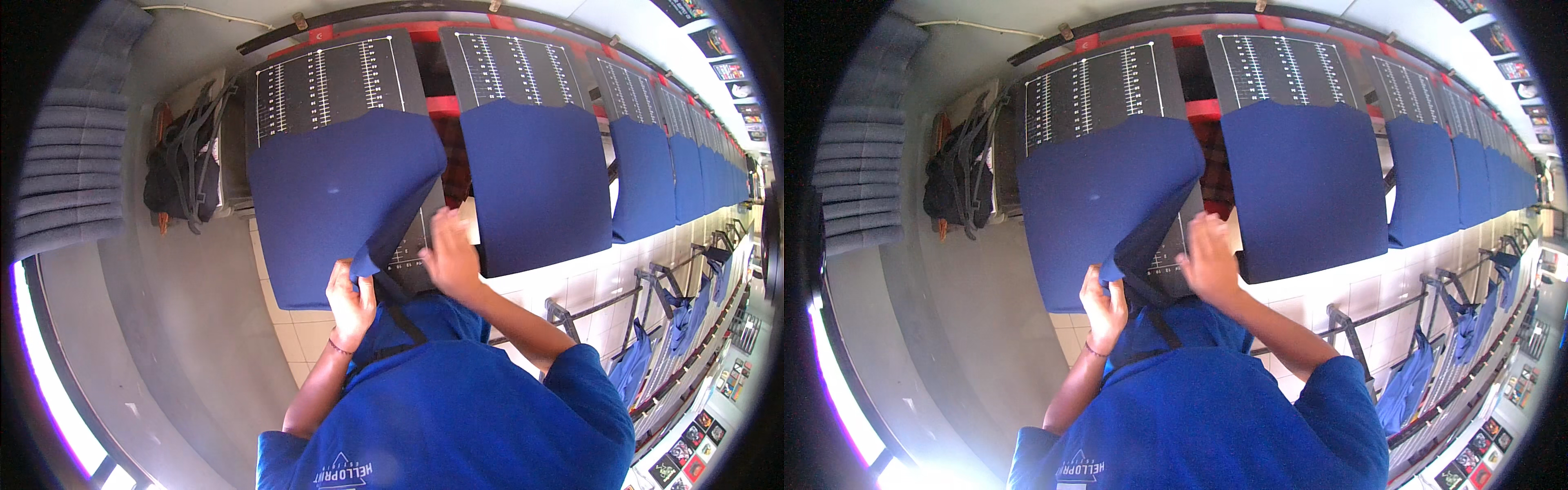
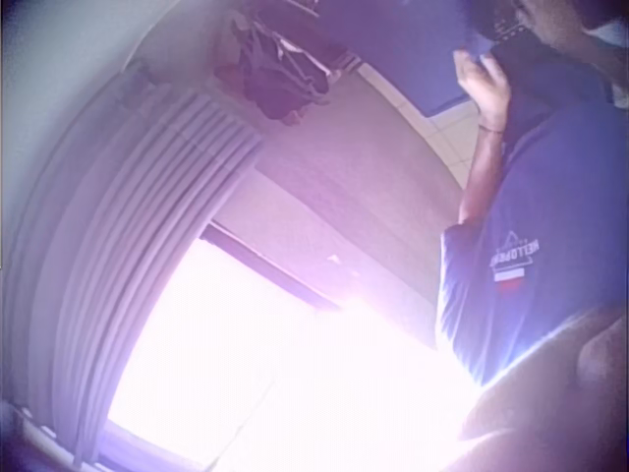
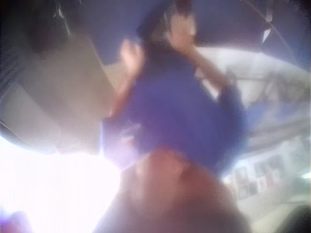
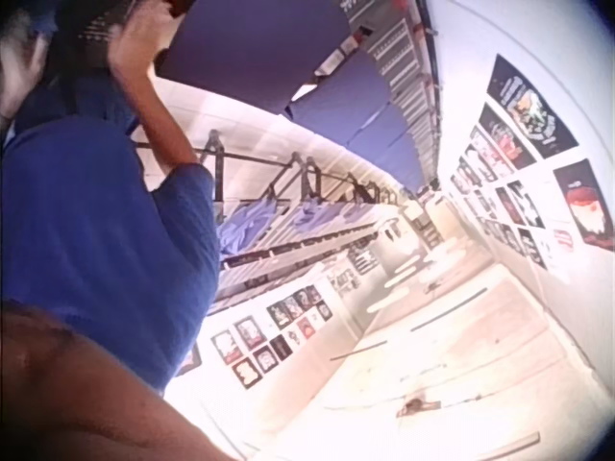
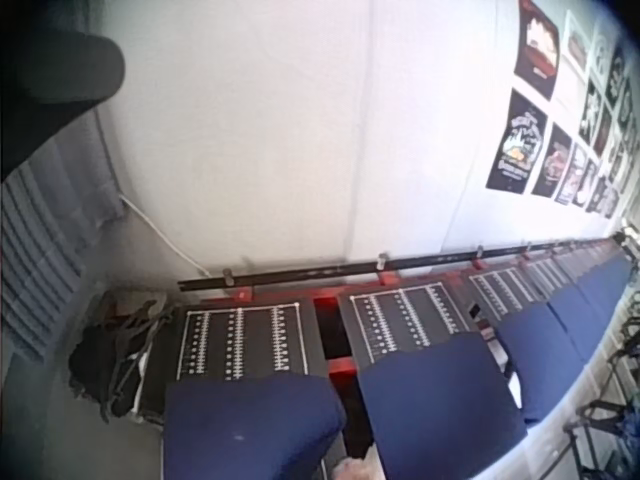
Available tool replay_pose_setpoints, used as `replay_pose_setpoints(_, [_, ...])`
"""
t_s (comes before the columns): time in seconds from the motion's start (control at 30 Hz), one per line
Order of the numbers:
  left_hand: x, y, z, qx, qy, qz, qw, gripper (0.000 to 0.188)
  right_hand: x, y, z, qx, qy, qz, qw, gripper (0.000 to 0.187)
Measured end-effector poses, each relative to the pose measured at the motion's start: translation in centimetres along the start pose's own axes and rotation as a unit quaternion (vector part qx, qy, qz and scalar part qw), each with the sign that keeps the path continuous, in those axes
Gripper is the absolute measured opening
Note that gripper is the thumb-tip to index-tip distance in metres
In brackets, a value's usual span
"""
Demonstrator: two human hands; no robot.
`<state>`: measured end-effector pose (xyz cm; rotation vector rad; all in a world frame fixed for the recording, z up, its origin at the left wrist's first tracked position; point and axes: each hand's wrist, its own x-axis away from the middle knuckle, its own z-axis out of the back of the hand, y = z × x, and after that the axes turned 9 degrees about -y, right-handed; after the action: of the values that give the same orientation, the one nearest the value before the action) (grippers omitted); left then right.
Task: The person picks up dark blue shirts one at a time and smooths them out onto a row of screen-printing plates.
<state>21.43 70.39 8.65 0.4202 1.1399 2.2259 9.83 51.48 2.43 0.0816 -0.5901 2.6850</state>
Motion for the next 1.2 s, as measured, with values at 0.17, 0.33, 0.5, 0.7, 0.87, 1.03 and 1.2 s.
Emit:
replay_pose_setpoints(0.17, [-0.2, 0.2, 0.2, -0.002, -0.019, -0.023, 1.0, 0.012, -0.5, 0.0, -0.7, -0.061, -0.069, 0.054, 0.994, 0.063])
replay_pose_setpoints(0.33, [-0.3, 0.3, 0.3, 0.002, -0.056, -0.054, 0.997, 0.013, 0.2, -1.9, -0.5, -0.053, -0.055, 0.117, 0.99, 0.063])
replay_pose_setpoints(0.5, [-0.8, 0.6, 0.1, 0.041, -0.091, -0.102, 0.99, 0.01, -0.9, 3.0, -1.0, 0.037, 0.167, -0.104, 0.98, 0.054])
replay_pose_setpoints(0.7, [-1.3, 0.6, -0.8, 0.05, -0.274, -0.16, 0.947, 0.028, 7.7, -2.7, -2.4, -0.621, -0.057, -0.039, 0.781, 0.062])
replay_pose_setpoints(0.87, [-3.6, 0.3, 0.5, -0.003, -0.381, -0.257, 0.888, 0.055, 11.3, -1.0, -3.1, -0.618, -0.104, -0.185, 0.757, 0.026])
replay_pose_setpoints(1.03, [-6.5, -4.7, -1.2, -0.199, -0.322, -0.229, 0.897, 0.064, 14.5, -0.1, -4.9, -0.661, 0.034, -0.253, 0.705, 0.022])
replay_pose_setpoints(1.2, [-13.0, -4.9, -5.4, -0.267, -0.265, -0.264, 0.888, 0.072, 15.3, 0.3, -2.1, -0.624, 0.003, -0.362, 0.692, 0.026])
